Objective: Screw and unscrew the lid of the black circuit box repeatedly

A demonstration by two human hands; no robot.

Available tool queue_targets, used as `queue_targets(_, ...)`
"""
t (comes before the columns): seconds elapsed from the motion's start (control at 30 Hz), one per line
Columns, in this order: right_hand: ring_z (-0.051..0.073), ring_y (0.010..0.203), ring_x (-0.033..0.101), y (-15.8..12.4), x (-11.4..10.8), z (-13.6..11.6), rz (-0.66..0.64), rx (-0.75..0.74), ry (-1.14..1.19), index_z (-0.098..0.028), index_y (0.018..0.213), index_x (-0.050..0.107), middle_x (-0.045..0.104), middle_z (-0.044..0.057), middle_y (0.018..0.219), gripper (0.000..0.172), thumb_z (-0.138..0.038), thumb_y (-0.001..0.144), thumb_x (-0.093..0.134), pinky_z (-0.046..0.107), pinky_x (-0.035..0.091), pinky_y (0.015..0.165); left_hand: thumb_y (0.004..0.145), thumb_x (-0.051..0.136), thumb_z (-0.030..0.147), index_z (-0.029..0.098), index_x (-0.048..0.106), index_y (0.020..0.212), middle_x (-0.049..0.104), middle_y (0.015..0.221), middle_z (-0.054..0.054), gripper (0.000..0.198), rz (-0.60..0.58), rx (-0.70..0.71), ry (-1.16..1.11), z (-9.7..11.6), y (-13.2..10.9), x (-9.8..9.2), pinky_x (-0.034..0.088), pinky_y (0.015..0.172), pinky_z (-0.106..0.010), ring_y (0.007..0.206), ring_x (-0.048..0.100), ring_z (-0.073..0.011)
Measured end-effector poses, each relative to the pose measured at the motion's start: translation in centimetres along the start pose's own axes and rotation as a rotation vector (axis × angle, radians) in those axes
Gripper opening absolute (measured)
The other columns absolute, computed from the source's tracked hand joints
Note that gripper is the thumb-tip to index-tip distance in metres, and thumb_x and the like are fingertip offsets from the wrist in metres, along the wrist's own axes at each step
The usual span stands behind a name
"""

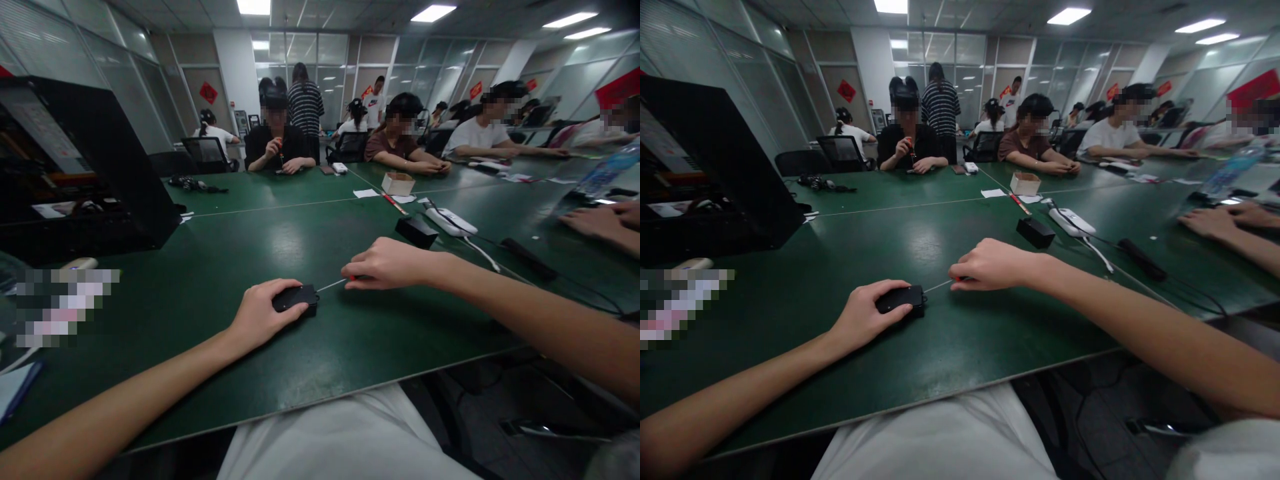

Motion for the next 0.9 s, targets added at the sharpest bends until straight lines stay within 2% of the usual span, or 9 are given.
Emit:
queue_targets(0.13, 0.012, 0.06, 0.057, 1.8, 2.9, 0.6, 0.102, -0.084, -0.093, -0.016, 0.101, 0.066, 0.07, 0.006, 0.08, 0.044, -0.047, 0.105, 0.035, 0.028, 0.022, 0.054, 0.086, 0.071, 0.043, 0.02, 0.072, 0.117, 0.077, 0.111, -0.007, 0.039, 0.0, -0.008, -0.009, -0.1, 0.0, 0.0, 0.055, 0.089, -0.037, 0.095, 0.073, -0.0263)
queue_targets(0.27, 0.012, 0.062, 0.058, 4.3, 6.3, 1.5, 0.237, -0.118, -0.059, -0.016, 0.098, 0.063, 0.069, 0.005, 0.079, 0.05, -0.052, 0.106, 0.03, 0.027, 0.024, 0.054, 0.086, 0.071, 0.042, 0.019, 0.072, 0.117, 0.077, 0.11, -0.007, 0.039, 0.008, -0.015, -0.045, -0.1, -0.1, -0.1, 0.055, 0.089, -0.036, 0.095, 0.073, -0.026)
queue_targets(0.37, 0.012, 0.063, 0.059, 5.4, 7.6, 1.8, 0.272, -0.112, -0.057, -0.016, 0.097, 0.062, 0.07, 0.005, 0.08, 0.052, -0.054, 0.106, 0.027, 0.026, 0.026, 0.055, 0.087, 0.07, 0.042, 0.018, 0.071, 0.119, 0.077, 0.111, -0.007, 0.04, 0.018, -0.027, -0.084, -0.1, -0.1, -0.1, 0.055, 0.089, -0.036, 0.095, 0.073, -0.0257)
queue_targets(0.6, 0.013, 0.062, 0.058, 5.0, 7.5, 1.5, 0.327, -0.022, -0.089, -0.015, 0.102, 0.063, 0.07, 0.005, 0.082, 0.047, -0.052, 0.105, 0.034, 0.027, 0.025, 0.055, 0.087, 0.069, 0.041, 0.017, 0.07, 0.119, 0.076, 0.114, -0.009, 0.04, -0.024, -0.007, -0.104, -0.5, 0.1, -0.6, 0.053, 0.091, -0.036, 0.101, 0.071, -0.0267)
queue_targets(0.77, 0.016, 0.073, 0.059, 5.5, 6.7, 0.6, 0.385, -0.049, -0.147, -0.014, 0.114, 0.062, 0.068, 0.007, 0.089, 0.036, -0.039, 0.105, 0.038, 0.028, 0.032, 0.061, 0.085, 0.071, 0.045, 0.015, 0.073, 0.114, 0.077, 0.109, -0.01, 0.042, -0.128, 0.017, -0.038, -1.4, 0.1, -2.6, 0.053, 0.087, -0.035, 0.097, 0.072, -0.0276)
queue_targets(0.9, 0.016, 0.081, 0.059, 5.8, 6.7, 0.3, 0.396, -0.007, -0.146, -0.015, 0.111, 0.064, 0.068, 0.008, 0.095, 0.03, -0.033, 0.104, 0.041, 0.028, 0.034, 0.063, 0.085, 0.071, 0.05, 0.018, 0.073, 0.115, 0.077, 0.109, -0.008, 0.044, -0.187, 0.1, 0.042, -2.1, 0.1, -4.0, 0.053, 0.085, -0.034, 0.096, 0.072, -0.0263)
Point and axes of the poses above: each hand's wrist, its own y-axis towards the middle knuckle, its own x-axis out of the palm, z = x × y, the point moved 3 cm from there along y, towards the middle knuckle
